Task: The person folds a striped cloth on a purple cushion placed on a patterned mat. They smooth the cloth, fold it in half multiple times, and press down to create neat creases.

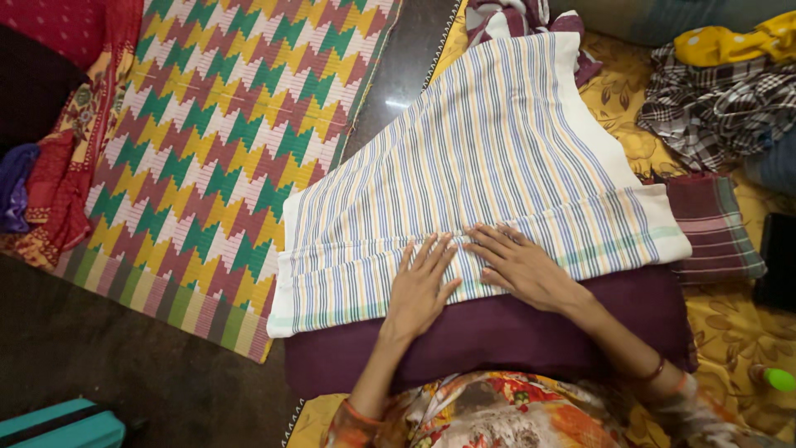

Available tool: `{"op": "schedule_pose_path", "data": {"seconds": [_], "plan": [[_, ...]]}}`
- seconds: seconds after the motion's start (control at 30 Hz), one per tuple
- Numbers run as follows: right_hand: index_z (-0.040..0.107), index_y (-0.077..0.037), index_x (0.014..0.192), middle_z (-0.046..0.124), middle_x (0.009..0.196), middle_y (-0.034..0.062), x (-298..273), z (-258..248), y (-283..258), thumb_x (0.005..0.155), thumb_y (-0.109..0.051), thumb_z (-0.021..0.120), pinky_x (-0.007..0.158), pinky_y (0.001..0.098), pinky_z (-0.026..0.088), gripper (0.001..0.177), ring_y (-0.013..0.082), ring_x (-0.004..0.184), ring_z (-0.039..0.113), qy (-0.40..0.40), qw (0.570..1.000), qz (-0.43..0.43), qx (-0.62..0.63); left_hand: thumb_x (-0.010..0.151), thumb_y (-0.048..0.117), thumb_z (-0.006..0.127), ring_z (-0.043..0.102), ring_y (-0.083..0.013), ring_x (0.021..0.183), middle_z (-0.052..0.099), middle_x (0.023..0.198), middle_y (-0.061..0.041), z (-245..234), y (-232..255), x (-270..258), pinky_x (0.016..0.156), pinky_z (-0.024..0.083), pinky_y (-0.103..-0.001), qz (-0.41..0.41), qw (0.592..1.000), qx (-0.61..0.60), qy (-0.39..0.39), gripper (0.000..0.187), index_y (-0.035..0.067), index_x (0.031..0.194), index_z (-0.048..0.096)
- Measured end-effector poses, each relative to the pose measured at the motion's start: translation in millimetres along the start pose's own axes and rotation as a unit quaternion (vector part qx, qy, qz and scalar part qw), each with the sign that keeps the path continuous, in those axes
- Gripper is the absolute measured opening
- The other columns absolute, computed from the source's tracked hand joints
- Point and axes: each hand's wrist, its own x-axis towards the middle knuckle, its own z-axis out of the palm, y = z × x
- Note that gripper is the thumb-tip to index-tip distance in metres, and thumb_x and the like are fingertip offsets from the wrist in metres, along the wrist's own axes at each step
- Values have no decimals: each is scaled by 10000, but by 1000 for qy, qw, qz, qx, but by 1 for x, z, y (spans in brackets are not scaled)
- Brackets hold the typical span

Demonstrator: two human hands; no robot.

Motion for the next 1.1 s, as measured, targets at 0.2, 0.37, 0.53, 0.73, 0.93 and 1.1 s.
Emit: {"op": "schedule_pose_path", "data": {"seconds": [0.2,0.37,0.53,0.73,0.93,1.1], "plan": [[340,-101,1569,309,1647,97,-13,6,19,1045,-523,319,1251,454,112,673,251,1546,208,9,996,42,-75,1008,601,401,200,-227,1544,285,1659,-20,-5,-37,-5,1239,78,-515,-60,996,62,-38,651,237,1547,413],[294,-137,1577,234,1675,74,-25,-2,49,1033,-602,190,1266,484,64,723,227,1571,121,3,990,103,-97,1032,583,348,168,-224,1555,242,1684,-18,-26,-83,-20,1257,70,-499,-138,986,88,-28,633,254,1571,378],[306,-160,1571,243,1675,81,-36,-13,76,1036,-597,182,1259,499,57,702,234,1572,117,21,986,125,-112,1031,528,401,235,-233,1556,296,1683,-38,-48,-122,-37,1258,124,-496,-224,974,4,25,624,195,1559,421],[480,-180,1501,387,1631,47,-43,-25,83,1046,-547,320,1273,472,131,606,258,1547,257,62,981,167,-78,1036,458,439,296,-278,1545,353,1659,-86,-44,-180,-38,1246,200,-461,-275,960,-28,48,599,130,1536,464],[503,-171,1489,431,1606,52,-41,-24,78,1047,-524,369,1270,465,150,581,255,1533,299,85,979,167,-80,1038,516,413,283,-325,1543,343,1645,-185,-18,-279,-24,1240,216,-395,-331,923,-186,56,708,44,1564,371],[542,-164,1463,461,1592,61,-40,-25,75,1039,-508,409,1263,454,172,562,259,1520,321,106,978,160,-85,1008,592,363,292,-331,1499,345,1612,-181,-7,-326,0,1191,230,-402,-434,854,-284,30,780,28,1546,340]]}}
